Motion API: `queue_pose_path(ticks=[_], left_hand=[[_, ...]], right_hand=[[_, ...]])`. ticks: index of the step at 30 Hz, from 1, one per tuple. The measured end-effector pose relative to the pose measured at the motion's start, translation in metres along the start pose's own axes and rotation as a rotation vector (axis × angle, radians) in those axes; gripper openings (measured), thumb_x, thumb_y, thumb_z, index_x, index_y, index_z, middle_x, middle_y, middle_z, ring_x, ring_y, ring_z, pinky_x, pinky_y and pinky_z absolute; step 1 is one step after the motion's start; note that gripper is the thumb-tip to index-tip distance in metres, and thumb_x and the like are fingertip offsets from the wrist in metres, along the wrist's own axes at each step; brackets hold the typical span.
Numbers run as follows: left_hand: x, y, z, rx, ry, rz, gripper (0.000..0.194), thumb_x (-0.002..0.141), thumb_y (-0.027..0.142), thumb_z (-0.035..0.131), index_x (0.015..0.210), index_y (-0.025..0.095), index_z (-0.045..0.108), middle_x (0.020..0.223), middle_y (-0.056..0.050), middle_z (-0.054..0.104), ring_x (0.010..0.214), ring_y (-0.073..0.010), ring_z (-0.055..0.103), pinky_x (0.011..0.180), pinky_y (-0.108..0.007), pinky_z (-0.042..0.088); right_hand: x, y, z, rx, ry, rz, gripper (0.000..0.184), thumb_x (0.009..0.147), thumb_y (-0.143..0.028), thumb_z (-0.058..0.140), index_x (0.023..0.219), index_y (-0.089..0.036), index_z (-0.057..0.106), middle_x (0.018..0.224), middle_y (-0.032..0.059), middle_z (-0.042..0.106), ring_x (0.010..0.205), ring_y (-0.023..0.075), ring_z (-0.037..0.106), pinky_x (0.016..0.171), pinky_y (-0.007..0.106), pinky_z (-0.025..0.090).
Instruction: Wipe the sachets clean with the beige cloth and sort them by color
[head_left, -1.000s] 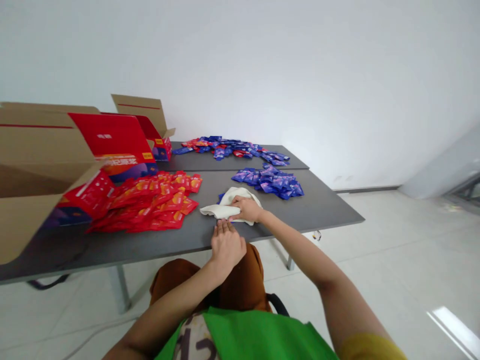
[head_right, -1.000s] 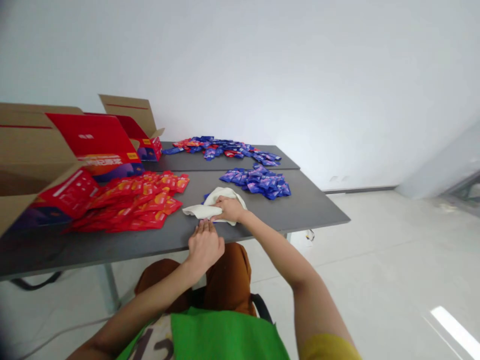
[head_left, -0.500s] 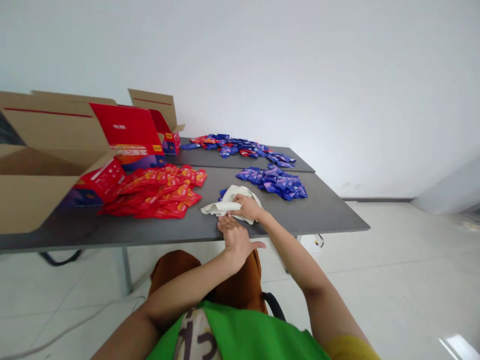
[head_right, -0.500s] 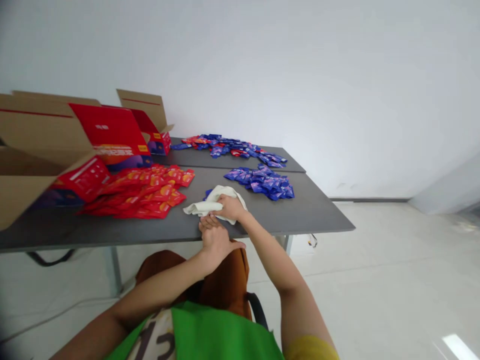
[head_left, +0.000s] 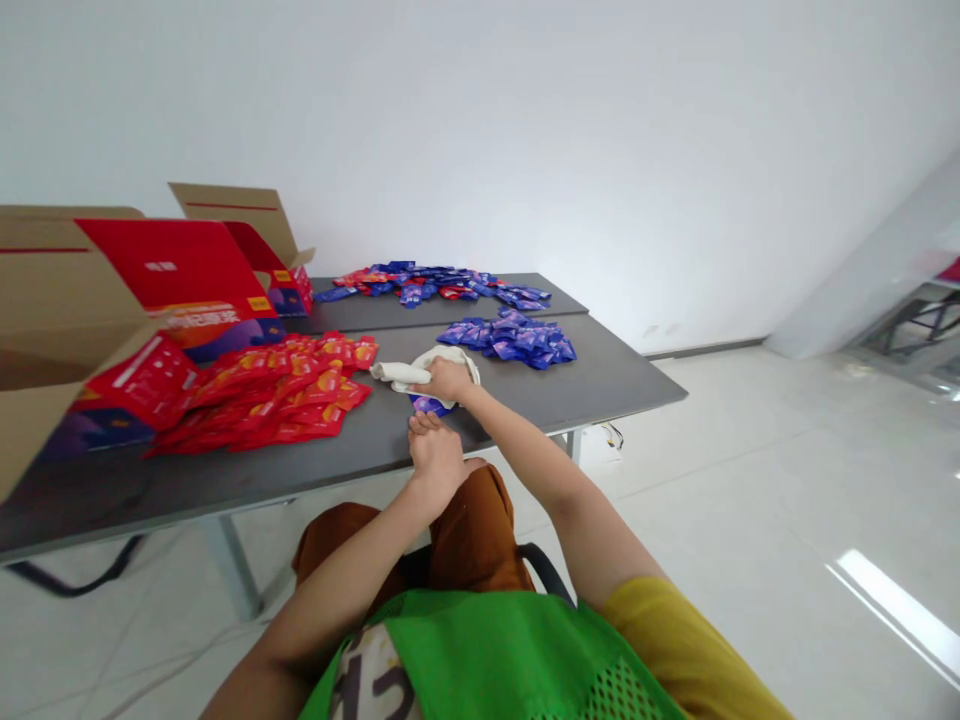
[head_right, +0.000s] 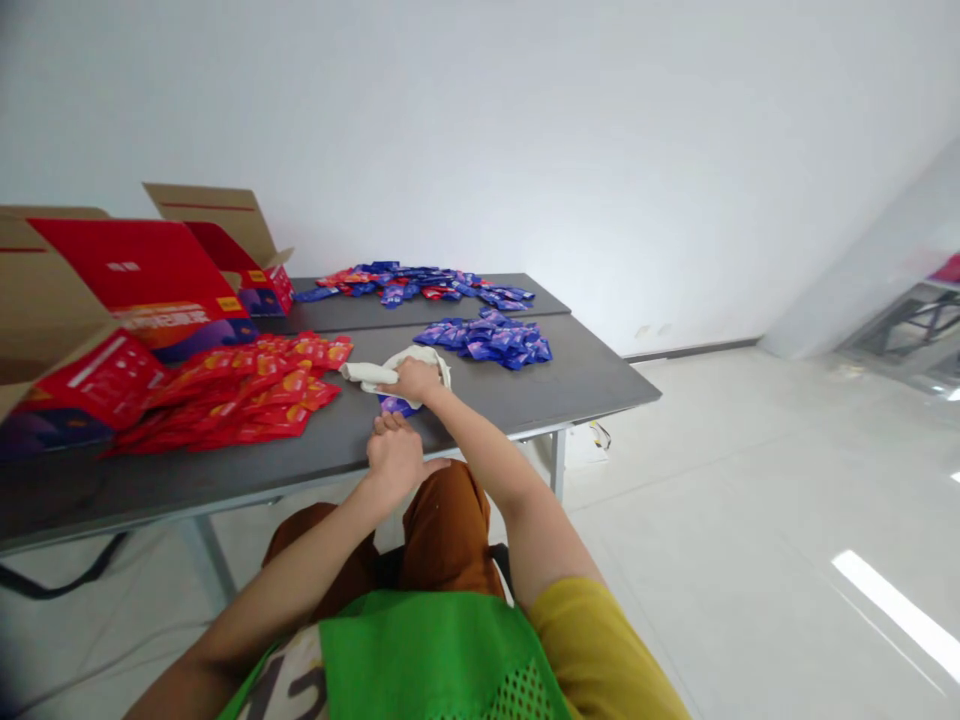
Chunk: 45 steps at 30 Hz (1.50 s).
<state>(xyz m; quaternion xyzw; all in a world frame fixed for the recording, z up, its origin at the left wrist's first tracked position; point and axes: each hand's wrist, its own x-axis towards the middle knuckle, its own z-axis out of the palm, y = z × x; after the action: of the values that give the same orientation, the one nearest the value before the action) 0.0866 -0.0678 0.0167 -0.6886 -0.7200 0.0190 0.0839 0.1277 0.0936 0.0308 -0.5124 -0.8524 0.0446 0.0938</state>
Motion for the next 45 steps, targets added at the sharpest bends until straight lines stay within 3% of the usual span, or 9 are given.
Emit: queue_pose_path(ticks=[3,5,8,13,19,27,36,40,45], left_hand=[[0.015,-0.018,-0.012,-0.117,-0.026,0.01,0.096,0.082,0.074,0.035,0.13,-0.007,0.055,0.132,-0.034,0.052,0.125,-0.0399,0.048,0.101,-0.044,0.038],[0.033,-0.028,-0.012,-0.176,-0.032,-0.069,0.092,0.086,0.071,0.024,0.13,-0.003,0.056,0.134,-0.03,0.053,0.128,-0.0378,0.045,0.104,-0.045,0.035],[0.062,-0.032,-0.001,-0.211,-0.023,-0.223,0.081,0.092,0.059,0.022,0.142,-0.002,0.043,0.146,-0.026,0.042,0.137,-0.0362,0.035,0.111,-0.048,0.026],[0.077,-0.018,0.02,-0.248,-0.026,-0.365,0.074,0.095,0.044,0.027,0.148,-0.007,0.024,0.155,-0.027,0.022,0.145,-0.0345,0.021,0.116,-0.046,0.019],[0.075,-0.023,0.032,-0.337,0.059,-0.213,0.067,0.094,0.033,0.025,0.151,-0.001,0.021,0.158,-0.019,0.017,0.147,-0.0278,0.015,0.119,-0.044,0.012],[0.124,-0.027,0.027,-0.293,-0.101,-0.439,0.067,0.091,0.022,0.026,0.146,-0.015,0.017,0.156,-0.029,0.01,0.147,-0.0357,0.008,0.119,-0.047,0.008],[0.122,-0.054,0.037,-0.374,-0.017,-0.153,0.08,0.092,0.04,0.029,0.147,-0.015,0.01,0.156,-0.031,0.008,0.147,-0.0358,0.003,0.119,-0.044,0.002],[0.127,-0.054,0.038,-0.339,0.019,-0.173,0.078,0.092,0.039,0.028,0.145,-0.017,0.015,0.154,-0.035,0.011,0.146,-0.0383,0.005,0.118,-0.049,0.001],[0.143,-0.054,0.04,-0.324,0.031,-0.243,0.078,0.091,0.038,0.031,0.145,-0.017,0.017,0.153,-0.034,0.014,0.146,-0.0385,0.008,0.117,-0.051,0.002]], right_hand=[[-0.013,0.012,0.001,-0.026,0.064,-0.052,0.061,0.081,-0.068,0.058,0.11,-0.016,0.07,0.115,0.0148,0.066,0.096,0.0255,0.065,0.078,0.031,0.048],[-0.021,0.024,0.002,-0.018,0.077,-0.104,0.054,0.084,-0.064,0.056,0.105,-0.017,0.071,0.117,0.0132,0.065,0.098,0.0238,0.064,0.081,0.029,0.046],[-0.019,0.039,0.002,0.01,0.051,-0.161,0.047,0.086,-0.059,0.057,0.101,-0.018,0.072,0.114,0.0094,0.066,0.097,0.0202,0.063,0.08,0.025,0.044],[0.011,0.037,0.006,-0.036,0.063,-0.031,0.055,0.084,-0.067,0.054,0.098,-0.018,0.073,0.111,0.01,0.067,0.092,0.0216,0.064,0.074,0.026,0.045],[0.03,0.028,0.007,-0.039,0.074,0.002,0.057,0.083,-0.068,0.054,0.101,-0.018,0.074,0.112,0.013,0.067,0.096,0.025,0.064,0.078,0.029,0.047],[0.028,0.042,0.005,0.203,-0.052,-0.159,0.046,0.082,-0.056,0.065,0.098,-0.013,0.071,0.105,0.0079,0.068,0.086,0.0172,0.063,0.075,0.024,0.045],[0.055,0.022,0.017,-0.023,0.145,0.087,0.064,0.083,-0.071,0.05,0.105,-0.015,0.072,0.112,0.0162,0.067,0.093,0.0277,0.067,0.078,0.031,0.048],[0.062,0.023,0.02,-0.054,0.169,0.052,0.062,0.085,-0.07,0.047,0.103,-0.016,0.073,0.112,0.016,0.066,0.093,0.0275,0.067,0.078,0.032,0.048],[0.062,0.034,0.024,0.071,0.158,-0.032,0.048,0.081,-0.06,0.062,0.101,-0.017,0.07,0.108,0.0101,0.068,0.094,0.0226,0.065,0.081,0.028,0.046]])
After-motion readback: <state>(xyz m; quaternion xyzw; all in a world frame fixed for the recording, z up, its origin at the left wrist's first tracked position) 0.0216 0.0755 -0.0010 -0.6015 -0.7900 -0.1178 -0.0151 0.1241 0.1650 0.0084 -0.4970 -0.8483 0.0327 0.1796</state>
